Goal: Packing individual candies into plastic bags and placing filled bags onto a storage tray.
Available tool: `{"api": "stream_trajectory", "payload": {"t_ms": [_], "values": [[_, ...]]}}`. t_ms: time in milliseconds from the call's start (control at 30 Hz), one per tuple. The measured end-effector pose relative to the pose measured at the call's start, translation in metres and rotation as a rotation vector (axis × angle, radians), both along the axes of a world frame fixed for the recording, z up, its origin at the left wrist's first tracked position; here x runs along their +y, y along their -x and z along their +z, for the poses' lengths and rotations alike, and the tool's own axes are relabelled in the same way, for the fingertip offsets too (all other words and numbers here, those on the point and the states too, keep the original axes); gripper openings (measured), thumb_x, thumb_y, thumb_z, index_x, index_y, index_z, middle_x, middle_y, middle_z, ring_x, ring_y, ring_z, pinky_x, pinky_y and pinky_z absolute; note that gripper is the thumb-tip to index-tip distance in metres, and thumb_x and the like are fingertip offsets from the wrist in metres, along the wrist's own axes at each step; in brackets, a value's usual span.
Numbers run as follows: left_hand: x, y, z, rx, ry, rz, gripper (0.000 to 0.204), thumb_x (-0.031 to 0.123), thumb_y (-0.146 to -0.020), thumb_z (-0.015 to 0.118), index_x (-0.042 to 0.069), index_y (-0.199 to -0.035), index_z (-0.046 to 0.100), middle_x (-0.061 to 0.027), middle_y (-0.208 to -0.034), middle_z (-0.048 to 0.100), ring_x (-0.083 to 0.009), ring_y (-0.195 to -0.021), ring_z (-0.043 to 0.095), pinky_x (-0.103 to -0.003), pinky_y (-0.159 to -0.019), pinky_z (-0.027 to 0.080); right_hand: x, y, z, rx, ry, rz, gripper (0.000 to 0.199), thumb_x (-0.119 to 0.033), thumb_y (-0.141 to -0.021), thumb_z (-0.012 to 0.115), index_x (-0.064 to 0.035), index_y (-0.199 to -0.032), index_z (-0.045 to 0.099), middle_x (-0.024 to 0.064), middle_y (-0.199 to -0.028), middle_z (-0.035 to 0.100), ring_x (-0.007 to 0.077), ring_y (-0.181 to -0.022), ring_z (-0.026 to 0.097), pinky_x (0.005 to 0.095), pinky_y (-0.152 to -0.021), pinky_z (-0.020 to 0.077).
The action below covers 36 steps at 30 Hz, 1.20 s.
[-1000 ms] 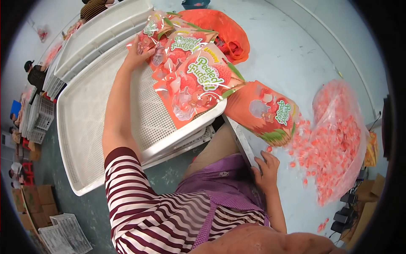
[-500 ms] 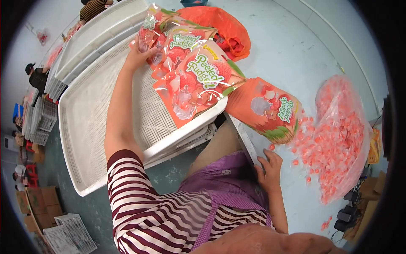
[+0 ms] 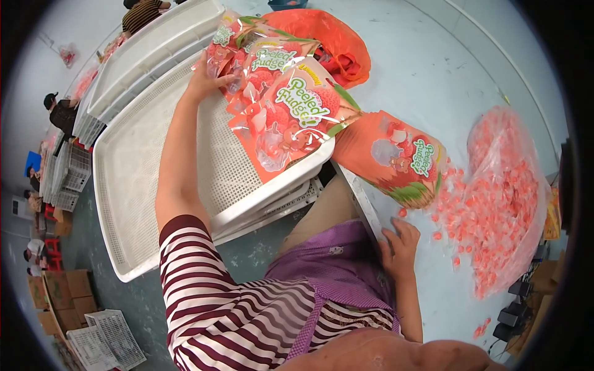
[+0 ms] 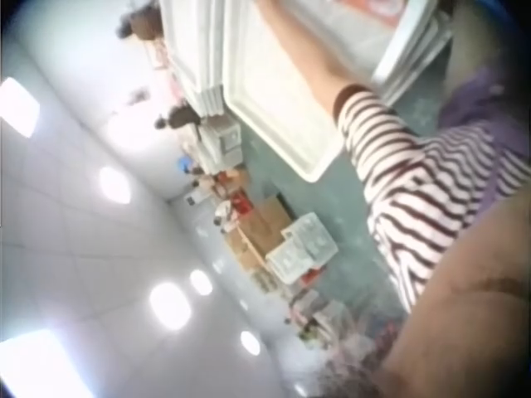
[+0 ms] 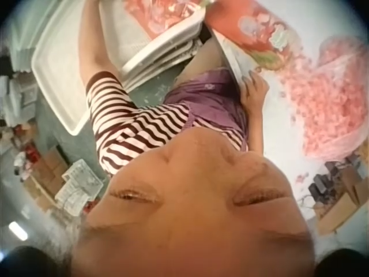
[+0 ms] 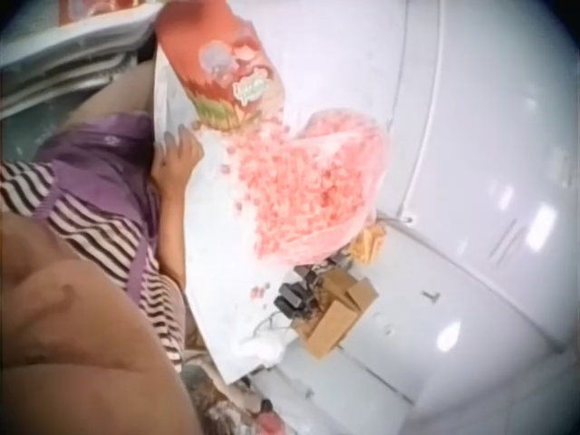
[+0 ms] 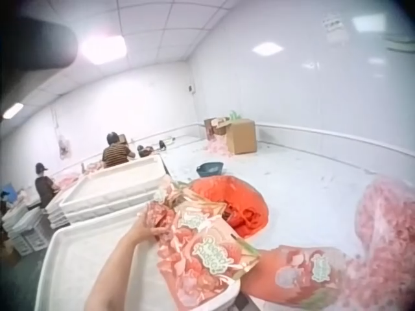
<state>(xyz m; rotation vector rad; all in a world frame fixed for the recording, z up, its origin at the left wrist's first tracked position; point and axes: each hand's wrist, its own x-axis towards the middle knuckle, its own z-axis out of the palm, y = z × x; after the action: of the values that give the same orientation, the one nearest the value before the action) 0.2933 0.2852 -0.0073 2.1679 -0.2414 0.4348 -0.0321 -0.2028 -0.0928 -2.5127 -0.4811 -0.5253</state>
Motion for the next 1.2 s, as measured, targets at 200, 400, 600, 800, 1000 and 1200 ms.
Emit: {"api": "stream_trajectory", "payload": {"t_ms": [200, 400, 600, 800, 1000, 1200], "values": [[0.017, -0.017, 0.007, 0.043, -0.157, 0.057, 0.115, 0.027, -0.071, 0.078, -0.003, -0.14, -0.008, -0.0197, -0.129, 0.044, -0.0221, -0.114, 0.047, -0.032, -0.093, 0.041, -0.001, 0.002, -0.001, -0.005, 0.0, 0.006, 0.027, -0.01, -0.066, 0.069, -0.0061, -0.092, 0.061, 0.0128, -0.115, 0.053, 0.032, -0.106, 0.046, 0.0429, -0.091, 0.0328], [0.019, -0.005, 0.016, 0.083, -0.216, 0.16, 0.115, 0.036, -0.069, 0.078, 0.001, -0.142, -0.003, -0.0238, -0.126, 0.045, -0.0255, -0.11, 0.05, -0.034, -0.089, 0.043, -0.001, 0.001, -0.004, 0.01, -0.021, 0.012, 0.027, -0.012, -0.067, 0.069, -0.0059, -0.092, 0.062, 0.0126, -0.115, 0.053, 0.0321, -0.106, 0.046, 0.0433, -0.091, 0.0324], [0.003, 0.029, 0.038, 0.129, -0.195, 0.164, 0.11, 0.045, -0.07, 0.074, 0.002, -0.142, 0.003, -0.026, -0.141, 0.026, -0.0328, -0.13, 0.029, -0.038, -0.104, 0.028, -0.002, 0.001, -0.002, -0.008, 0.0, 0.004, 0.026, -0.015, -0.068, 0.068, -0.0062, -0.092, 0.062, 0.0123, -0.115, 0.053, 0.0322, -0.106, 0.046, 0.0435, -0.091, 0.0319], [0.012, 0.049, 0.049, 0.007, -0.461, 0.185, 0.104, 0.045, -0.073, 0.071, 0.006, -0.143, 0.005, -0.0214, -0.146, 0.017, -0.033, -0.136, 0.016, -0.039, -0.108, 0.02, -0.002, 0.001, -0.002, -0.019, -0.003, 0.018, 0.027, -0.013, -0.068, 0.068, -0.0062, -0.093, 0.062, 0.0126, -0.116, 0.053, 0.0322, -0.107, 0.046, 0.0436, -0.091, 0.0321], [-0.02, 0.105, 0.067, 0.037, -0.536, 0.063, 0.1, 0.044, -0.073, 0.07, 0.013, -0.144, 0.008, -0.0171, -0.148, 0.016, -0.0321, -0.137, 0.011, -0.041, -0.109, 0.017, -0.001, -0.002, -0.001, 0.006, -0.013, 0.038, 0.023, -0.012, -0.073, 0.063, -0.0058, -0.095, 0.061, 0.0143, -0.118, 0.051, 0.0338, -0.109, 0.044, 0.043, -0.094, 0.0315], [-0.096, 0.21, 0.091, 0.103, -0.416, -0.282, 0.102, 0.044, -0.07, 0.072, 0.007, -0.143, 0.011, -0.0166, -0.147, 0.018, -0.0302, -0.137, 0.016, -0.04, -0.11, 0.015, -0.003, 0.0, -0.002, 0.011, -0.01, 0.012, 0.023, -0.011, -0.072, 0.063, -0.0062, -0.095, 0.061, 0.0144, -0.118, 0.052, 0.0336, -0.109, 0.044, 0.0428, -0.094, 0.0313]]}}
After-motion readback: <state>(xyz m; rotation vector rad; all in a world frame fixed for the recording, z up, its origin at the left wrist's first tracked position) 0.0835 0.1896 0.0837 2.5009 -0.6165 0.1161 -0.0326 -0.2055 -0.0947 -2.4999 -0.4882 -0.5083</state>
